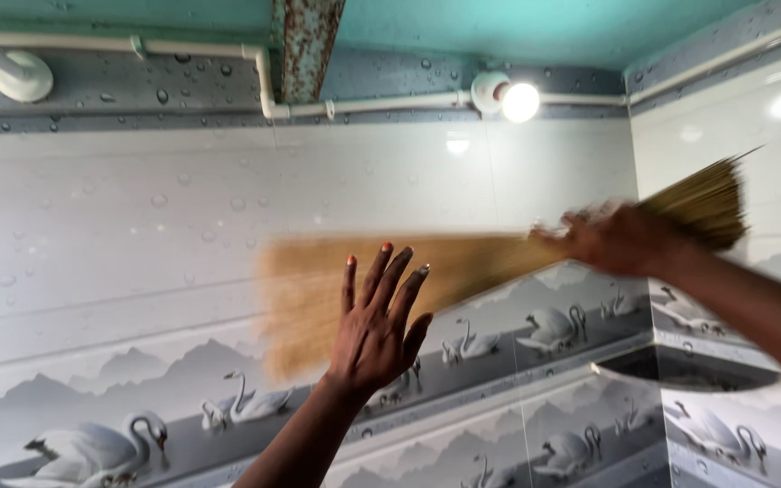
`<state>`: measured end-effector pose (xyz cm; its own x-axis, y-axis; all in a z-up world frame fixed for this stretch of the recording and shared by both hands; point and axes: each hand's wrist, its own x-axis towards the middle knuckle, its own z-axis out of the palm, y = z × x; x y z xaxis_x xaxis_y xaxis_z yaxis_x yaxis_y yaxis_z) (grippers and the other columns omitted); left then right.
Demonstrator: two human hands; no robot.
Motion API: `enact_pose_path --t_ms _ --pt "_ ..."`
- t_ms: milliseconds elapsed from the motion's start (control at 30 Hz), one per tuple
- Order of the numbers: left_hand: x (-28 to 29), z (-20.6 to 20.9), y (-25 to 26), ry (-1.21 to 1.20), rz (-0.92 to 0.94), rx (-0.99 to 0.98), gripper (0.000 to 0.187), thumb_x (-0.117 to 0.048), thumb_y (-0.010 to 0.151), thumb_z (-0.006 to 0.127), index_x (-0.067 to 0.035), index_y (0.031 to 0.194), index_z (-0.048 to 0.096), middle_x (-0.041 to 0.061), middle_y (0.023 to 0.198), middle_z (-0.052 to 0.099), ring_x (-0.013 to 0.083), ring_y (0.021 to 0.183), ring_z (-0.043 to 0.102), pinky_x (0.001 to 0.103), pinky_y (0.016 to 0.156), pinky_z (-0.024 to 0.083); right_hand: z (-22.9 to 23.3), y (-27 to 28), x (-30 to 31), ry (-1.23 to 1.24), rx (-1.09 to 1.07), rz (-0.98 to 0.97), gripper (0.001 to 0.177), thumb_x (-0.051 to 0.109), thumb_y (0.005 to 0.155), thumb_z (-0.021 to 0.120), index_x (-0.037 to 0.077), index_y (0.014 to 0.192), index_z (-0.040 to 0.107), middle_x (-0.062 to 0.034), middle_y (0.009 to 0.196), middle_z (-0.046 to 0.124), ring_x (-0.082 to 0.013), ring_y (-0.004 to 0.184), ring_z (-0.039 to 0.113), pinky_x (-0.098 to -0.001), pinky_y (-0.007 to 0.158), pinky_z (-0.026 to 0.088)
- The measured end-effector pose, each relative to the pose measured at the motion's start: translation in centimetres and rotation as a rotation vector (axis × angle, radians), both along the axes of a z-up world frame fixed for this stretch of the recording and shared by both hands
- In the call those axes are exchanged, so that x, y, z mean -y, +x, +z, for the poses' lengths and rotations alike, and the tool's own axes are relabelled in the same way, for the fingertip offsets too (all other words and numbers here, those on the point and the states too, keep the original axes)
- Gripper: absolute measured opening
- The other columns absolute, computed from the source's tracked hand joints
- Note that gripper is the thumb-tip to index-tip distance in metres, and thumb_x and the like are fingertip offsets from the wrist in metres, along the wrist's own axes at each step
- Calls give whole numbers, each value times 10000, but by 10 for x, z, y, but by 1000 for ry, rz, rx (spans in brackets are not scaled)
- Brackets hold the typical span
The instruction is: The person uses a traditional straw broom to sweep the ceiling and upper walls of a bathroom. The person repeatedly brushes the ceiling and wall surfaces with the broom while moving around the small room.
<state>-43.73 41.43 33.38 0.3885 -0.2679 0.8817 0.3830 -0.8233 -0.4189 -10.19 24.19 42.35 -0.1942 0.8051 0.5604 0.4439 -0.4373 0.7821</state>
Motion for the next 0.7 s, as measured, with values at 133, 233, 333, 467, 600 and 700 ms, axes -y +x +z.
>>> enact_pose_path --t_ms 133,233,333,467,600,700 --pt "-10 23 1 65 -7 28 574 -369 969 592 -104 1469 501 153 1601 385 330 1555 210 634 1242 61 82 2 38 220 300 -123 638 156 999 449 201 1611 273 -149 1135 678 -221 815 731 -367 672 629" --pt "-21 45 9 99 -5 56 550 -360 979 588 -112 1463 509 143 1590 400 323 1557 220 629 1251 65 122 -12 43 333 409 -158 585 190 1016 479 227 1578 320 -140 1150 680 -219 808 732 -342 631 603" --pt "-31 67 19 137 -11 65 563 -358 974 575 -108 1473 503 152 1590 405 323 1552 217 631 1248 60 142 -32 34 390 333 -195 538 217 1036 489 199 1562 375 -118 1080 689 -216 794 730 -347 615 590" --pt "-42 92 28 200 -17 64 550 -364 1001 545 -111 1486 485 143 1599 412 304 1566 208 623 1261 62 158 -30 23 454 103 -220 474 240 1041 494 138 1501 439 -139 989 696 -235 737 730 -375 581 592" --pt "-55 108 35 230 -3 56 556 -359 994 536 -108 1487 479 149 1592 409 301 1557 201 626 1252 56 168 1 23 497 -250 -395 313 274 1059 514 79 1301 552 -151 870 720 -254 737 708 -409 628 593" --pt "-65 107 33 218 7 32 551 -347 980 539 -106 1473 483 157 1578 408 303 1552 199 628 1247 55 162 14 52 547 -264 -435 271 242 1069 513 77 1277 564 -150 862 720 -239 704 720 -415 605 628"
